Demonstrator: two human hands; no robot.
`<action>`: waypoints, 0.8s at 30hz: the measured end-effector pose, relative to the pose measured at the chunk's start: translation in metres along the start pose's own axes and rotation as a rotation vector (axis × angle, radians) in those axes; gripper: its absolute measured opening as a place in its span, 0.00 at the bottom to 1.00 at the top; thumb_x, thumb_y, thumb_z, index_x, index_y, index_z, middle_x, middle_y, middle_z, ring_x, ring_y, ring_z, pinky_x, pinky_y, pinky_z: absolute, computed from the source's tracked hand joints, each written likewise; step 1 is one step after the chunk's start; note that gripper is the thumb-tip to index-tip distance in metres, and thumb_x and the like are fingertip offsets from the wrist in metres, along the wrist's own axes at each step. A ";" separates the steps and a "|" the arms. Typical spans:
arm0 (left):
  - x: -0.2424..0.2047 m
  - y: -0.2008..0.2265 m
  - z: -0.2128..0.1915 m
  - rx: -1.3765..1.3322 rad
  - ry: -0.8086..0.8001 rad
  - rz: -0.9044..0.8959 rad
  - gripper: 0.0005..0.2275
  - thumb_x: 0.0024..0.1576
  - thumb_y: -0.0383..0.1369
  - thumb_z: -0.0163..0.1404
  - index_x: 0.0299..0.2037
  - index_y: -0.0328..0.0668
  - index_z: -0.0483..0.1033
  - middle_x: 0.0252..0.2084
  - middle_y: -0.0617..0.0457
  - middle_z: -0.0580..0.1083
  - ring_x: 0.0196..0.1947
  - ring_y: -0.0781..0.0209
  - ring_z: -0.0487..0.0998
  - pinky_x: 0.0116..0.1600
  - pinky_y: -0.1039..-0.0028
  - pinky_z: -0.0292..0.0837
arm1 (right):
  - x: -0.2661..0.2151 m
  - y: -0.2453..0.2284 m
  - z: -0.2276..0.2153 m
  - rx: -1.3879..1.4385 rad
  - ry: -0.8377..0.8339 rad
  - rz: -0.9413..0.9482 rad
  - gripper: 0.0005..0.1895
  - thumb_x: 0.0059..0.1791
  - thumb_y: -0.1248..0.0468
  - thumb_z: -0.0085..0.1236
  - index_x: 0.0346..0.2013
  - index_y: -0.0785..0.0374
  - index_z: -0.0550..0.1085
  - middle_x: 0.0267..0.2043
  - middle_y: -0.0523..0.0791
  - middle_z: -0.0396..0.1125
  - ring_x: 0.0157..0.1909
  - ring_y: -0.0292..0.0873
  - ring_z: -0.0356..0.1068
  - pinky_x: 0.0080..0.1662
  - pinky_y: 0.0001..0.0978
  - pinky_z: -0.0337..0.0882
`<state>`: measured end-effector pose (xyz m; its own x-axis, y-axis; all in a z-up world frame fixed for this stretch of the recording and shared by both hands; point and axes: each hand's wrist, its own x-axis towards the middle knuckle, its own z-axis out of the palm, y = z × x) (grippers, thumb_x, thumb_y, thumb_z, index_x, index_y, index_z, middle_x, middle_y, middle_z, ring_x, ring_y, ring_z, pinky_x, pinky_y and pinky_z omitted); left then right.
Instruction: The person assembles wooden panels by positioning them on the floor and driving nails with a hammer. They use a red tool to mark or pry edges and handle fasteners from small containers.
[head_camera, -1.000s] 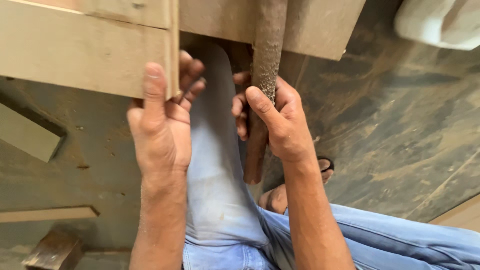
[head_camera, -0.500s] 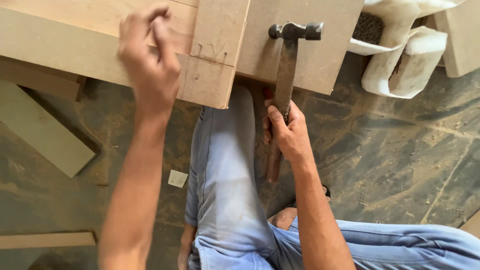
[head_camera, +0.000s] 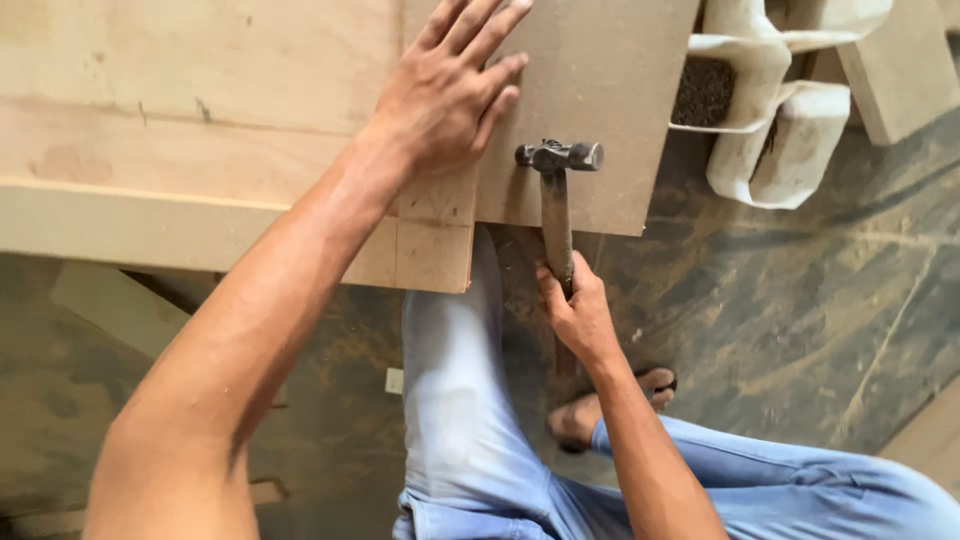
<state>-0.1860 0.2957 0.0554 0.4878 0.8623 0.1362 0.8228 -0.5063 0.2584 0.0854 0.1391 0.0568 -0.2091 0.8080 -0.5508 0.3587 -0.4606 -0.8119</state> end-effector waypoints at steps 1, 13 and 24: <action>-0.001 0.001 -0.001 0.015 -0.020 0.006 0.16 0.71 0.39 0.45 0.63 0.40 0.76 0.77 0.42 0.61 0.78 0.47 0.53 0.80 0.55 0.41 | 0.000 -0.003 0.000 -0.046 0.026 -0.048 0.05 0.55 0.66 0.55 0.43 0.64 0.71 0.24 0.43 0.63 0.24 0.36 0.62 0.28 0.30 0.65; 0.015 -0.012 -0.001 -0.012 -0.272 0.061 0.18 0.73 0.37 0.42 0.67 0.33 0.74 0.79 0.40 0.56 0.82 0.44 0.45 0.81 0.47 0.29 | 0.009 -0.003 0.015 -0.111 0.326 -0.155 0.09 0.51 0.70 0.57 0.44 0.65 0.68 0.30 0.55 0.69 0.32 0.61 0.72 0.33 0.45 0.70; 0.029 0.000 -0.007 -0.017 -0.368 0.103 0.19 0.74 0.36 0.45 0.70 0.33 0.73 0.78 0.39 0.60 0.81 0.40 0.49 0.79 0.38 0.31 | 0.009 0.013 0.059 0.018 0.528 -0.080 0.13 0.55 0.67 0.58 0.47 0.68 0.64 0.28 0.52 0.66 0.28 0.55 0.70 0.31 0.42 0.67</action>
<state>-0.1741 0.3210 0.0658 0.6426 0.7425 -0.1891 0.7603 -0.5873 0.2776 0.0347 0.1195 0.0301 0.2530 0.9138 -0.3179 0.3441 -0.3921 -0.8531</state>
